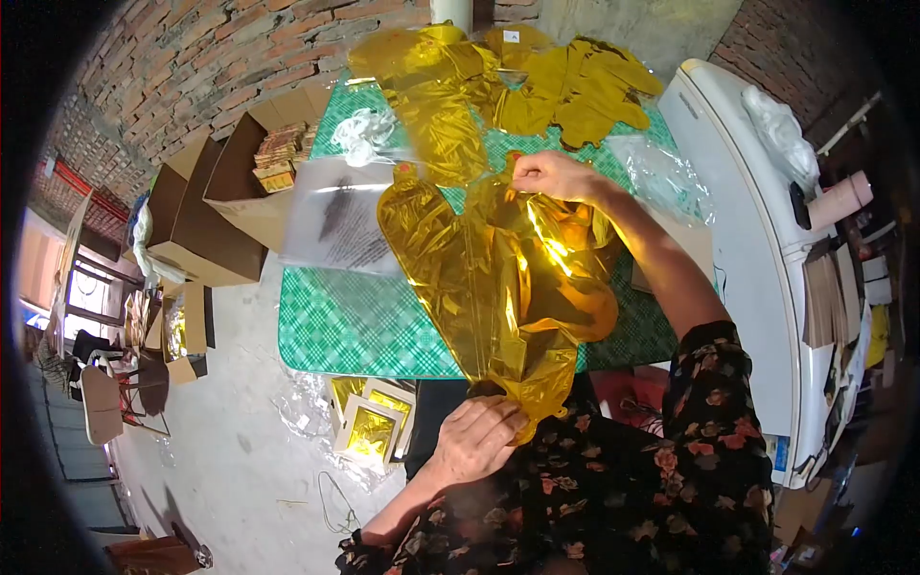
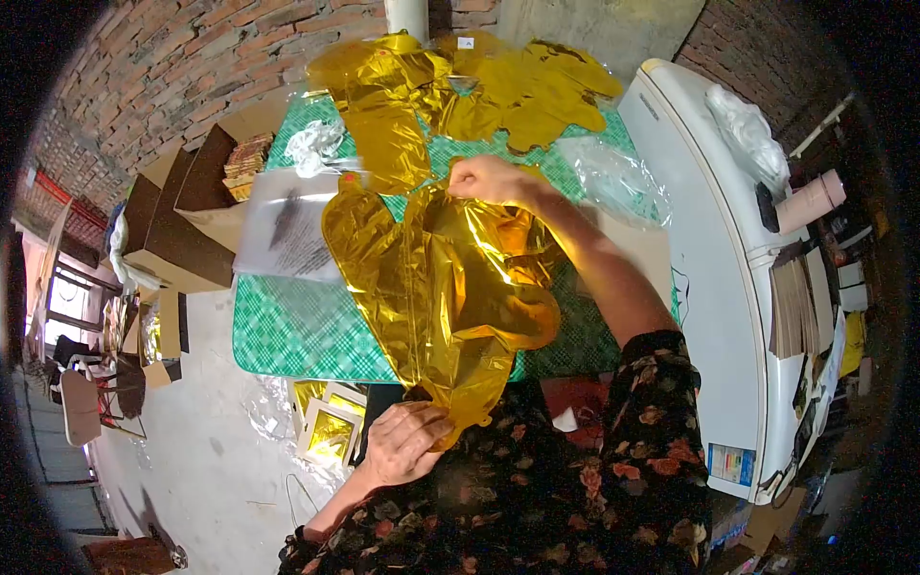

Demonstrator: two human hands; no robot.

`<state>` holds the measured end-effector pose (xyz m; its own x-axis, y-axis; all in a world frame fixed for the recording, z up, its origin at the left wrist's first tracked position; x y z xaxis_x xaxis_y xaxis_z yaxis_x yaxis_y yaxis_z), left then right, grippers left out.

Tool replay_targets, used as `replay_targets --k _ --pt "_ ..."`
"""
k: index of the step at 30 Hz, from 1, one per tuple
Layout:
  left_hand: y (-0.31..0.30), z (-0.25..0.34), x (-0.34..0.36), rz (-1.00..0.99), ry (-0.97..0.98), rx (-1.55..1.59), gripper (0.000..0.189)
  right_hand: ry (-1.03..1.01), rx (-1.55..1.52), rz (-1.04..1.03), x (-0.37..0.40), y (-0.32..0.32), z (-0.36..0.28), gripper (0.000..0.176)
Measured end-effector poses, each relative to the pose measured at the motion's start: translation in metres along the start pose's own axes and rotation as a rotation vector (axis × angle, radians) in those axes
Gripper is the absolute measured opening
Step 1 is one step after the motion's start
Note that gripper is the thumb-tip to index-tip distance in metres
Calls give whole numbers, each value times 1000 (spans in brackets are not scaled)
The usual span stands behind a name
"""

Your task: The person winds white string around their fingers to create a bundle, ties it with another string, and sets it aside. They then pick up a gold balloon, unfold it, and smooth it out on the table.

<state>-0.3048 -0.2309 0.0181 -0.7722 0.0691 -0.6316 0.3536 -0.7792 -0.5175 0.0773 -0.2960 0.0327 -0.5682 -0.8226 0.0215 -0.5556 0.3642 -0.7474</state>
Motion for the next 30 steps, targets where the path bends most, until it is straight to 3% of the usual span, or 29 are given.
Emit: replay_targets --k 4,8,9,12,13,19,23,30 --pt "-12 -5 -9 59 -5 17 29 31 149 14 -19 5 -23 32" --pt "-15 -15 -16 97 -43 20 33 12 521 115 -45 19 -31 33" --pt "-15 -17 -17 87 -42 22 33 21 531 71 -53 25 -31 38" --pt "-15 -19 -14 65 -47 31 33 -105 530 195 -65 46 -20 45" --pt "-14 -21 -11 64 -52 36 33 -58 560 99 -69 44 -30 47" --pt "-7 -40 9 77 -96 6 29 -167 702 301 -107 61 1 44" --pt "-11 -49 12 45 -131 31 34 -29 716 250 -128 58 -6 46" --pt "-10 -54 17 -1 -117 56 45 -8 768 233 -168 47 0 46"
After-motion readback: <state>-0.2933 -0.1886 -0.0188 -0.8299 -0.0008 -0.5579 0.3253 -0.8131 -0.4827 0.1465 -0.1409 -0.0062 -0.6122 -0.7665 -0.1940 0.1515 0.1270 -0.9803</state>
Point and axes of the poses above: each hand's wrist, its own x-axis away from the middle knuckle, its own y-axis out of the palm, z = x × y, the point moved 3 cm from there along -x, towards the middle knuckle, and after that the axes turned 8 degrees about z, right-handed, at the moved point
